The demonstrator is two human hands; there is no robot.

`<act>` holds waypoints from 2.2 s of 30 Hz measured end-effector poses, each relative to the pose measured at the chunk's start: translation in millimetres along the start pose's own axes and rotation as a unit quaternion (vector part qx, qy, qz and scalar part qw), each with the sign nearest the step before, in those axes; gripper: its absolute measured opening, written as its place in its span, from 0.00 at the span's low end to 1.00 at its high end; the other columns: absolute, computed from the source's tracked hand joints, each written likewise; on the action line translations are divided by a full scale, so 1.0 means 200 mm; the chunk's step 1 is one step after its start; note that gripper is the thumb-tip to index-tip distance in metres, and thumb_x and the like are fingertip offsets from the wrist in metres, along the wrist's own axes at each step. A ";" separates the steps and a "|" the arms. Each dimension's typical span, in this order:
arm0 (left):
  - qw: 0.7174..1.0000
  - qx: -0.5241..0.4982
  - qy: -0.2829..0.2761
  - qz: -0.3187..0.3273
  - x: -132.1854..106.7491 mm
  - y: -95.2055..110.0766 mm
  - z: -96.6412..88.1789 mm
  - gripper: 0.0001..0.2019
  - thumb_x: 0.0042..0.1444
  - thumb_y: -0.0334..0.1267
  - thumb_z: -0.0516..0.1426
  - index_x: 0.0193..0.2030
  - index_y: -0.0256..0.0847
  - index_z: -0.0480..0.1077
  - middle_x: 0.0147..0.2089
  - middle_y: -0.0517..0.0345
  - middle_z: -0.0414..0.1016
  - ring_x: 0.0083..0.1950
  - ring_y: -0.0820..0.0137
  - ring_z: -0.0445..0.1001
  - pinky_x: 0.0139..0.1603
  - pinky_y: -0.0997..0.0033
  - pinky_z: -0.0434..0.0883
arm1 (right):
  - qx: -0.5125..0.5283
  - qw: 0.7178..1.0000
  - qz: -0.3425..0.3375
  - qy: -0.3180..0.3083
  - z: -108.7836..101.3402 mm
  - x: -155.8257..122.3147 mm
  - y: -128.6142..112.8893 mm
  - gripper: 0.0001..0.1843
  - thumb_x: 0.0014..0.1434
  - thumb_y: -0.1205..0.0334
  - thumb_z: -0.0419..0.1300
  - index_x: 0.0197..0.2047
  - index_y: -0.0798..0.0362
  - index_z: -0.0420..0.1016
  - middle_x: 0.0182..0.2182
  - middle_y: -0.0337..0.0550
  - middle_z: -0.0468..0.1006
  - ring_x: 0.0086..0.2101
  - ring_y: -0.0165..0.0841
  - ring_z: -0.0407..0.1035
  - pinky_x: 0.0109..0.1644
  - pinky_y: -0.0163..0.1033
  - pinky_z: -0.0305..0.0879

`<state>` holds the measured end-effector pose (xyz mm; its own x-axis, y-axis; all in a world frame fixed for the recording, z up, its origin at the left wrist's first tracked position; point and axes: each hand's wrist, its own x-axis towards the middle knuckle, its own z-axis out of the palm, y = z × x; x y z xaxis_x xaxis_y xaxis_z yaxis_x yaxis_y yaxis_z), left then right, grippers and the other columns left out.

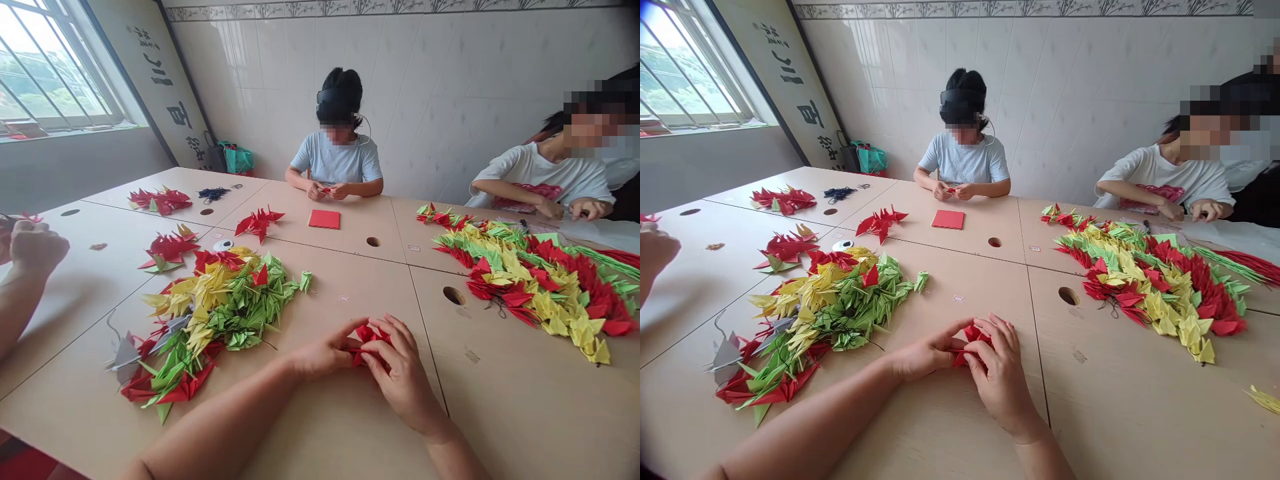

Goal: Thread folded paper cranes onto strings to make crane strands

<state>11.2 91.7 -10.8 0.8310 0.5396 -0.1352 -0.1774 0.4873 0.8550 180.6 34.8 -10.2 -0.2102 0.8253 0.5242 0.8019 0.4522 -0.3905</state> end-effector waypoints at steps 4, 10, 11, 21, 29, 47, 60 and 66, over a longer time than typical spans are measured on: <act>0.998 -0.053 0.014 0.010 0.00 0.01 -0.01 0.30 0.45 0.28 0.59 0.57 0.43 0.60 0.41 0.56 0.73 0.41 0.71 0.71 0.45 0.71 0.62 | 0.046 0.999 0.008 0.000 -0.05 0.01 -0.02 0.08 0.58 0.65 0.55 0.33 0.46 0.75 0.49 0.43 0.71 0.57 0.44 0.55 0.58 0.60 0.56; 0.984 0.029 0.155 0.087 0.00 0.05 -0.04 0.20 0.59 0.51 0.45 0.39 0.37 0.69 0.19 0.63 0.62 0.22 0.76 0.60 0.28 0.75 0.59 | 0.179 0.974 0.139 0.019 -0.17 0.02 0.04 0.16 0.58 0.54 0.56 0.49 0.45 0.71 0.56 0.45 0.65 0.58 0.42 0.55 0.58 0.50 0.59; 0.974 0.066 0.191 0.107 0.00 0.05 -0.04 0.20 0.60 0.51 0.44 0.36 0.37 0.69 0.18 0.64 0.59 0.21 0.76 0.57 0.27 0.76 0.58 | 0.185 0.960 0.205 0.051 -0.18 0.01 0.08 0.18 0.58 0.51 0.55 0.50 0.47 0.70 0.55 0.48 0.67 0.56 0.42 0.60 0.57 0.50 0.60; 0.958 0.249 0.119 0.075 -0.02 0.06 0.02 0.23 0.58 0.51 0.50 0.57 0.44 0.59 0.55 0.50 0.66 0.47 0.67 0.69 0.44 0.69 0.67 | 0.201 0.918 0.338 -0.059 -0.08 -0.01 0.20 0.22 0.57 0.47 0.53 0.51 0.50 0.69 0.47 0.48 0.74 0.45 0.39 0.69 0.48 0.44 0.67; 0.922 0.335 0.165 0.102 -0.01 0.05 0.02 0.21 0.58 0.52 0.50 0.49 0.39 0.68 0.41 0.54 0.71 0.40 0.69 0.68 0.40 0.72 0.66 | 0.226 0.923 0.297 -0.090 -0.03 -0.01 0.16 0.19 0.58 0.53 0.54 0.51 0.49 0.69 0.43 0.46 0.76 0.40 0.36 0.71 0.44 0.43 0.69; 0.900 0.404 0.127 0.104 0.00 0.03 0.00 0.16 0.56 0.45 0.54 0.48 0.39 0.68 0.45 0.52 0.73 0.45 0.66 0.70 0.47 0.68 0.68 | 0.296 0.914 0.255 -0.108 0.00 0.01 0.04 0.15 0.59 0.57 0.54 0.47 0.51 0.73 0.44 0.47 0.77 0.41 0.37 0.72 0.45 0.42 0.70; 0.992 0.066 0.106 0.034 -0.01 0.04 0.00 0.25 0.51 0.45 0.61 0.54 0.42 0.62 0.46 0.51 0.72 0.45 0.67 0.72 0.46 0.66 0.67 | 0.401 0.877 0.249 -0.091 -0.06 0.03 -0.03 0.15 0.58 0.54 0.57 0.47 0.50 0.72 0.44 0.45 0.75 0.43 0.36 0.69 0.48 0.41 0.67; 0.995 -0.016 0.097 -0.006 -0.01 0.04 -0.01 0.22 0.50 0.39 0.62 0.52 0.40 0.66 0.48 0.52 0.72 0.46 0.68 0.72 0.47 0.67 0.67 | 0.449 0.850 0.262 -0.085 -0.08 0.03 -0.03 0.15 0.58 0.53 0.58 0.47 0.50 0.72 0.48 0.46 0.73 0.49 0.37 0.66 0.52 0.41 0.65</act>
<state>7.6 95.9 -3.7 0.7160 0.6550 -0.2416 -0.1880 0.5142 0.8368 183.9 32.0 6.6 -0.0939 0.9955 0.0129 0.0757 0.0201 -0.9969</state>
